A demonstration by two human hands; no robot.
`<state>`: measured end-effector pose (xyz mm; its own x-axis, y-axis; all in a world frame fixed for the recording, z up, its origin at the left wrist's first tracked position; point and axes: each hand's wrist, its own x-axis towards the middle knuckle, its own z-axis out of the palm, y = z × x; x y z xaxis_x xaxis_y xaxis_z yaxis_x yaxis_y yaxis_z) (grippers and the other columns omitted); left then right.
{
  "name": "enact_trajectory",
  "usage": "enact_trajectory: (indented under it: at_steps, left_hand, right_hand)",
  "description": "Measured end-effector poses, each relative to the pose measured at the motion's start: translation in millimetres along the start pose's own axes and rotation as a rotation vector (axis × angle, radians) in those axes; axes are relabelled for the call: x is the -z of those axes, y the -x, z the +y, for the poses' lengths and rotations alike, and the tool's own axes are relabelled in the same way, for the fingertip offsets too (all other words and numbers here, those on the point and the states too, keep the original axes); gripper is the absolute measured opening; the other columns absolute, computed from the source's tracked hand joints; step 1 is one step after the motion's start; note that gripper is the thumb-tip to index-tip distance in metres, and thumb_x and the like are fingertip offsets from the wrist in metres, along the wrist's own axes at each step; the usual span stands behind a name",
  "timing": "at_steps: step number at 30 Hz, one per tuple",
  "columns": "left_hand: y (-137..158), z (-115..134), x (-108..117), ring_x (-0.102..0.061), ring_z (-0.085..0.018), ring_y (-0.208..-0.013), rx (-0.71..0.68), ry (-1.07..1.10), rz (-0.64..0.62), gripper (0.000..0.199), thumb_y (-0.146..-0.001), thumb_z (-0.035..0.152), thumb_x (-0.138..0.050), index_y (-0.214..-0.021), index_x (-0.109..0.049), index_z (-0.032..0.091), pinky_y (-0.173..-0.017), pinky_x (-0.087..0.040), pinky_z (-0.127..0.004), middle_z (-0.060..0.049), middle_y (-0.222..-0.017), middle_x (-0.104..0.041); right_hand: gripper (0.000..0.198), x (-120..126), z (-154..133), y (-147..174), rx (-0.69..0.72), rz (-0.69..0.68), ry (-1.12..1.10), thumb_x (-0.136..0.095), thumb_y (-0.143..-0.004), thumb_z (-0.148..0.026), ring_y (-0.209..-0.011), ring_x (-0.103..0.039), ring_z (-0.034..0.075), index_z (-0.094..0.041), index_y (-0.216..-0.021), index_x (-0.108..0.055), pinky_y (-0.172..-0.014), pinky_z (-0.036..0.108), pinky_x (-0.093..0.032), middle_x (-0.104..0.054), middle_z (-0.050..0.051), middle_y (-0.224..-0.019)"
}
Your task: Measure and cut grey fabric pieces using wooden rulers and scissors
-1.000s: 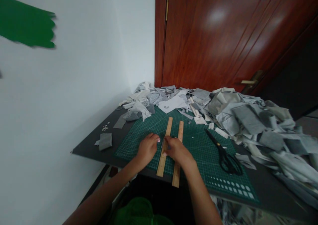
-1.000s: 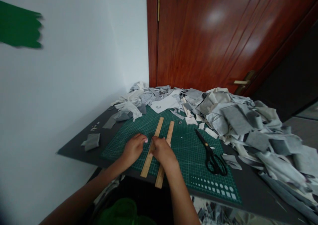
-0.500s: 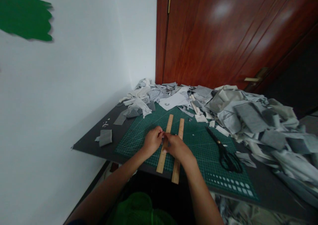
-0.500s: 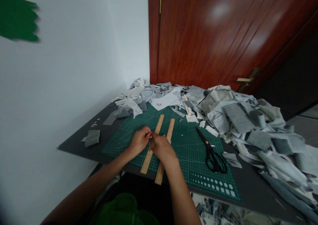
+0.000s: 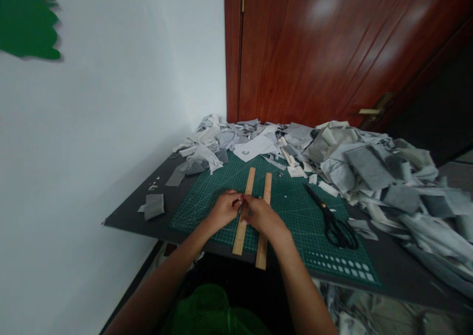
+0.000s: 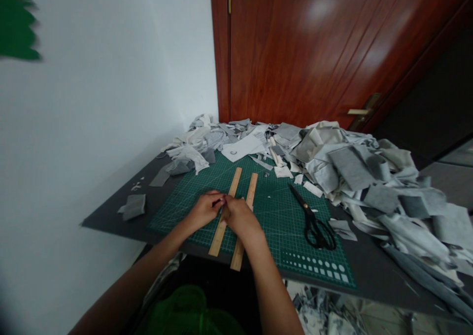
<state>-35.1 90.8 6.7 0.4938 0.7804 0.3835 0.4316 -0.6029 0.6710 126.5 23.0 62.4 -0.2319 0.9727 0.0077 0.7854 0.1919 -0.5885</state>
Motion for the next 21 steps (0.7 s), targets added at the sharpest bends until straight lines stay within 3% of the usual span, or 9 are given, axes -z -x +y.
enact_trajectory:
  at_steps: [5, 14, 21]
  left_hand:
    - [1.8, -4.1, -3.2, -0.066, -0.018, -0.087, 0.040, 0.026, 0.045, 0.020, -0.092, 0.009, -0.055, -0.093, -0.072, 0.019, -0.081, -0.048, -0.029, -0.004, -0.089, -0.073]
    - [-1.4, -2.2, -1.7, -0.063, -0.018, -0.081, 0.044, 0.016, 0.045, 0.024, -0.091, 0.009, -0.054, -0.077, -0.071, 0.018, -0.075, -0.044, -0.028, -0.002, -0.076, -0.068]
    - [-4.2, -0.9, -2.4, -0.065, -0.020, -0.085, 0.064, 0.009, -0.004, 0.020, -0.091, 0.014, -0.057, -0.082, -0.074, 0.020, -0.080, -0.045, -0.030, -0.003, -0.083, -0.074]
  right_hand:
    - [0.056, -0.1, -1.5, 1.0, -0.020, -0.006, 0.004, -0.075, -0.077, -0.003, -0.120, -0.066, 0.029, -0.015, -0.130, -0.063, -0.099, 0.034, -0.045, -0.074, 0.014, -0.122]
    - [0.051, -2.5, 2.0, 0.0, 0.002, -0.001, 0.010, -0.071, -0.078, 0.000, -0.120, -0.066, 0.028, -0.014, -0.127, -0.063, -0.102, 0.033, -0.043, -0.075, 0.013, -0.120]
    - [0.063, -3.7, 3.0, -1.6, -0.001, -0.003, 0.014, -0.075, -0.077, -0.001, -0.124, -0.064, 0.028, -0.014, -0.136, -0.058, -0.109, 0.035, -0.039, -0.073, 0.015, -0.126]
